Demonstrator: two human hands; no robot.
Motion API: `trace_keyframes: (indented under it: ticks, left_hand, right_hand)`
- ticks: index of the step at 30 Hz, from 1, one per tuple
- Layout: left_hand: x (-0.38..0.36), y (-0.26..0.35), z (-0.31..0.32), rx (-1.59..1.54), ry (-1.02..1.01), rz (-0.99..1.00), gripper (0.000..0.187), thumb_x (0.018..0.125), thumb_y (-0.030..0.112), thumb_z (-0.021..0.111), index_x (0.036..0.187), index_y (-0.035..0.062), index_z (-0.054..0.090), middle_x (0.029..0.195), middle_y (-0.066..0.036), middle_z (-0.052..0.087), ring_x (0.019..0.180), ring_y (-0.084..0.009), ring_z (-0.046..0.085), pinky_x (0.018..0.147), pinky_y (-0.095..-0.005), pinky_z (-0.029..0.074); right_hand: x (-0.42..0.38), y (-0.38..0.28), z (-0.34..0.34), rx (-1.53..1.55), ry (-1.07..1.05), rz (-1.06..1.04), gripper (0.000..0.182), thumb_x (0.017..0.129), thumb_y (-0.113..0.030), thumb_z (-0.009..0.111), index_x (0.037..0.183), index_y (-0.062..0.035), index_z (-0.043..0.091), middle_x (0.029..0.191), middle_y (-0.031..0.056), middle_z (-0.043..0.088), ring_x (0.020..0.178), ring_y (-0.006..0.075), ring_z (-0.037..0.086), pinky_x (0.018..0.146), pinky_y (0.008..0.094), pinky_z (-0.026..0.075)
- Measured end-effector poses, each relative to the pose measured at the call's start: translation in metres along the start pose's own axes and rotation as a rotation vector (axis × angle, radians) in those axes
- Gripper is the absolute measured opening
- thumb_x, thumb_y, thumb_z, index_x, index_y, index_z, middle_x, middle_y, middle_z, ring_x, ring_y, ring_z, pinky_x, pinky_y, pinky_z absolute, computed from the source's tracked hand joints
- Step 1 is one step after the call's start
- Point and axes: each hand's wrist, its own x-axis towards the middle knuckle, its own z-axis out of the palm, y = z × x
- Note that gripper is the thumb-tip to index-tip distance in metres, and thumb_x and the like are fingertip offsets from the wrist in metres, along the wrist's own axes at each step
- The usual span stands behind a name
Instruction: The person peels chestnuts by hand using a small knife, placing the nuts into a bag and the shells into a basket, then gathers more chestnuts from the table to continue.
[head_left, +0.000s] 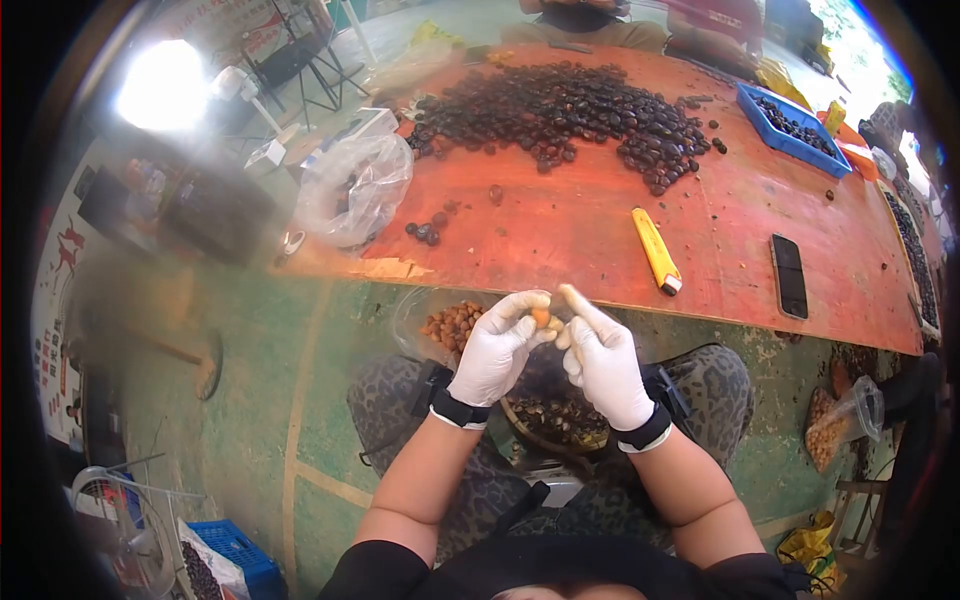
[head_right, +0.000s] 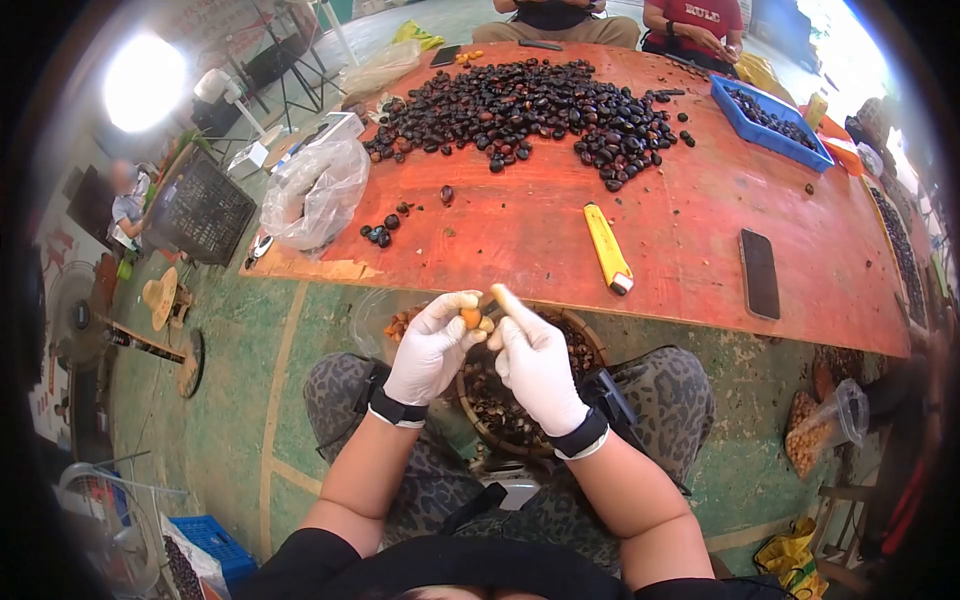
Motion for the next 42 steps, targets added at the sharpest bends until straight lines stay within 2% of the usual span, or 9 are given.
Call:
trace_keyframes:
  ticks: [5, 8, 12, 15, 18, 21, 27, 30, 42]
  left_hand:
    - [0.0, 0.005, 0.0, -0.061, 0.009, -0.032, 0.03, 0.095, 0.004, 0.063, 0.125, 0.0013, 0.06, 0.122, -0.007, 0.062, 0.105, -0.0201, 0.064, 0.092, -0.0315, 0.054]
    - [0.0, 0.003, -0.005, 0.02, 0.022, 0.001, 0.03, 0.094, 0.001, 0.063, 0.124, 0.0022, 0.06, 0.114, -0.006, 0.063, 0.104, -0.0201, 0.065, 0.091, -0.0335, 0.054]
    - [0.002, 0.002, 0.0, 0.025, 0.009, 0.055, 0.026, 0.091, 0.0, 0.066, 0.117, 0.0029, 0.06, 0.11, -0.006, 0.064, 0.101, -0.0195, 0.065, 0.089, -0.0328, 0.054]
    - [0.002, 0.005, 0.004, 0.041, 0.009, 0.059, 0.025, 0.089, 0.002, 0.071, 0.111, 0.0045, 0.059, 0.108, -0.006, 0.065, 0.098, -0.0181, 0.065, 0.089, -0.032, 0.053]
    - [0.003, 0.002, 0.003, 0.065, -0.001, 0.063, 0.027, 0.087, 0.003, 0.073, 0.11, 0.0054, 0.06, 0.107, -0.006, 0.066, 0.096, -0.0172, 0.064, 0.09, -0.0316, 0.051]
    - [0.002, 0.001, 0.001, 0.112, -0.005, 0.091, 0.028, 0.086, 0.003, 0.074, 0.111, 0.0053, 0.06, 0.106, -0.006, 0.066, 0.096, -0.0167, 0.064, 0.09, -0.0314, 0.051]
    - [0.0, 0.005, 0.012, 0.314, 0.09, 0.136, 0.029, 0.084, -0.002, 0.074, 0.109, 0.0036, 0.06, 0.103, -0.005, 0.065, 0.094, -0.0145, 0.063, 0.087, -0.0295, 0.052]
    - [-0.001, 0.001, 0.009, 0.298, 0.083, 0.139, 0.027, 0.084, -0.006, 0.07, 0.108, 0.0028, 0.059, 0.103, -0.003, 0.062, 0.096, -0.0112, 0.059, 0.085, -0.0257, 0.05]
    - [0.0, 0.011, -0.003, 0.407, 0.013, 0.03, 0.025, 0.094, 0.005, 0.065, 0.118, -0.0016, 0.061, 0.11, -0.008, 0.066, 0.094, -0.014, 0.064, 0.084, -0.0274, 0.052]
  right_hand:
    - [0.008, -0.002, -0.017, -0.106, 0.038, -0.014, 0.049, 0.103, -0.011, 0.047, 0.15, -0.0024, 0.039, 0.08, -0.0017, 0.058, 0.057, 0.0043, 0.048, 0.051, 0.0197, 0.041]
    - [0.004, 0.013, -0.015, -0.551, -0.003, -0.194, 0.048, 0.098, -0.007, 0.054, 0.144, 0.0007, 0.045, 0.085, 0.0098, 0.066, 0.078, 0.0161, 0.064, 0.076, 0.0302, 0.052]
    - [-0.013, -0.001, 0.003, -0.672, -0.054, -0.372, 0.053, 0.092, 0.002, 0.058, 0.144, -0.008, 0.048, 0.092, 0.0185, 0.065, 0.081, 0.0312, 0.067, 0.079, 0.0341, 0.053]
    - [-0.012, -0.002, 0.006, -0.685, -0.076, -0.482, 0.054, 0.092, 0.001, 0.058, 0.144, -0.0088, 0.048, 0.095, 0.0195, 0.065, 0.085, 0.0323, 0.067, 0.079, 0.0353, 0.053]
    - [-0.003, 0.01, 0.002, -0.695, -0.085, -0.606, 0.053, 0.093, 0.004, 0.056, 0.144, -0.0068, 0.05, 0.092, 0.0106, 0.065, 0.079, 0.0178, 0.063, 0.079, 0.0284, 0.051]
    - [-0.006, 0.006, 0.002, -0.733, -0.075, -0.564, 0.049, 0.093, 0.005, 0.054, 0.142, -0.0052, 0.053, 0.095, 0.0079, 0.066, 0.08, 0.0153, 0.061, 0.081, 0.028, 0.051]
    - [-0.009, 0.001, 0.003, -0.499, -0.105, -0.218, 0.046, 0.099, 0.002, 0.049, 0.143, -0.0085, 0.053, 0.087, -0.0018, 0.058, 0.065, 0.002, 0.047, 0.06, 0.0178, 0.043]
    - [-0.009, 0.004, 0.005, -0.408, -0.12, -0.186, 0.045, 0.1, 0.001, 0.046, 0.143, -0.0091, 0.053, 0.083, -0.0035, 0.056, 0.06, -0.0005, 0.04, 0.054, 0.0153, 0.035]
    - [-0.003, -0.011, -0.002, -0.132, -0.155, 0.034, 0.041, 0.101, -0.008, 0.049, 0.141, -0.0047, 0.053, 0.078, -0.0023, 0.056, 0.058, 0.0022, 0.044, 0.052, 0.018, 0.038]
